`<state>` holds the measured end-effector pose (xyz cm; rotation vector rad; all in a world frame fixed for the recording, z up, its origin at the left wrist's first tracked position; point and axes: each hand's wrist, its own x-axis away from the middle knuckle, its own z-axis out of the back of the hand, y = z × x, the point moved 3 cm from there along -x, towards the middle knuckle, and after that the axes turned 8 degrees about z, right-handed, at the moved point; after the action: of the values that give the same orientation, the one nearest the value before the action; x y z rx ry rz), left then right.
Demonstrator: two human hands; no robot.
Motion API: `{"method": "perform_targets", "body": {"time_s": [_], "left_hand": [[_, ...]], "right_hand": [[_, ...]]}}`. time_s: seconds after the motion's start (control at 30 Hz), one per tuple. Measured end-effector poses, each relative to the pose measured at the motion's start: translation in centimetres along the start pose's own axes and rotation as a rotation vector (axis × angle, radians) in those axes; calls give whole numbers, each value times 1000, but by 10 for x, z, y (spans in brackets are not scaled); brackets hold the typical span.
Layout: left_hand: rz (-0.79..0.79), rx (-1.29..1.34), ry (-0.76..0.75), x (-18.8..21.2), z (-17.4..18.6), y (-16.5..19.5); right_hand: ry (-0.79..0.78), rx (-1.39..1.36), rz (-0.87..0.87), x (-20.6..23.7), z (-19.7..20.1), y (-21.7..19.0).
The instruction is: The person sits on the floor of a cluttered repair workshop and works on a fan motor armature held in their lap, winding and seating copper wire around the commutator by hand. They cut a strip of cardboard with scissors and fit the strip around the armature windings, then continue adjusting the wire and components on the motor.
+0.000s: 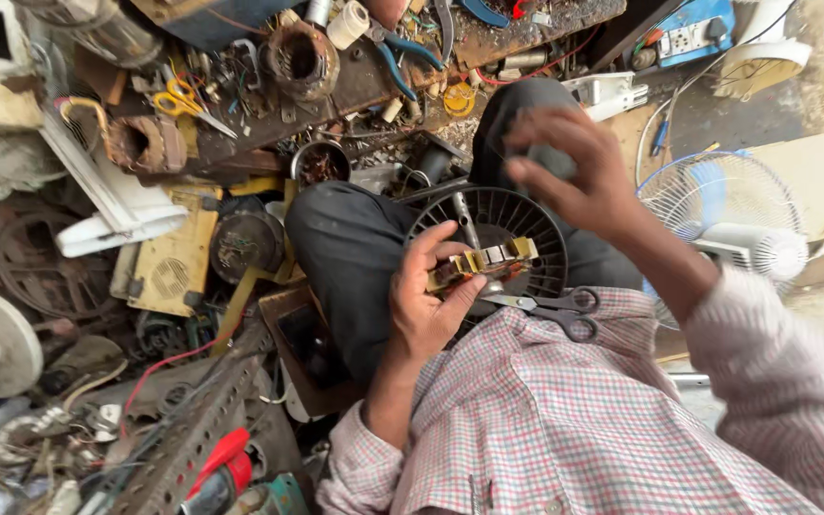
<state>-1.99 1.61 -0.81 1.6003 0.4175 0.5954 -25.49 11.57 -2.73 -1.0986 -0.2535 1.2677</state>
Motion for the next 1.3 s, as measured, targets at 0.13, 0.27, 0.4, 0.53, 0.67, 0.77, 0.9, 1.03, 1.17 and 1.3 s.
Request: {"method": "perform_targets", "body": {"time_s": [0.13, 0.27, 0.4, 0.53, 0.67, 0.77, 0.9, 1.03, 1.17, 1.3], "left_hand": [[37, 302, 39, 7, -2, -28], [-1, 318, 26, 11, 0, -36], [-45, 281, 27, 11, -2, -35], [-32, 314, 2, 12, -4, -36], [-9, 298, 4, 18, -1, -32], [-23, 284, -13, 19, 0, -26], [-22, 287, -11, 2, 1, -20], [6, 267, -76, -15, 7, -2], [-502, -469, 118, -9, 14, 43], [-553, -687, 95, -9, 8, 52]], "right_hand": [[-5, -751, -305, 34, -14, -31], [-21, -596, -175, 46, -33, -41], [-26, -560, -129, 45, -40, -38], [-4, -602, -90, 42, -41, -42], [-14, -633, -113, 43, -37, -47], [-42, -658, -170, 43, -33, -47], [-68, -591, -242, 36, -35, -46], [24, -648, -292, 25, -31, -55], [114, -86, 136, 17, -13, -79], [105, 133, 338, 16, -20, -89]]}}
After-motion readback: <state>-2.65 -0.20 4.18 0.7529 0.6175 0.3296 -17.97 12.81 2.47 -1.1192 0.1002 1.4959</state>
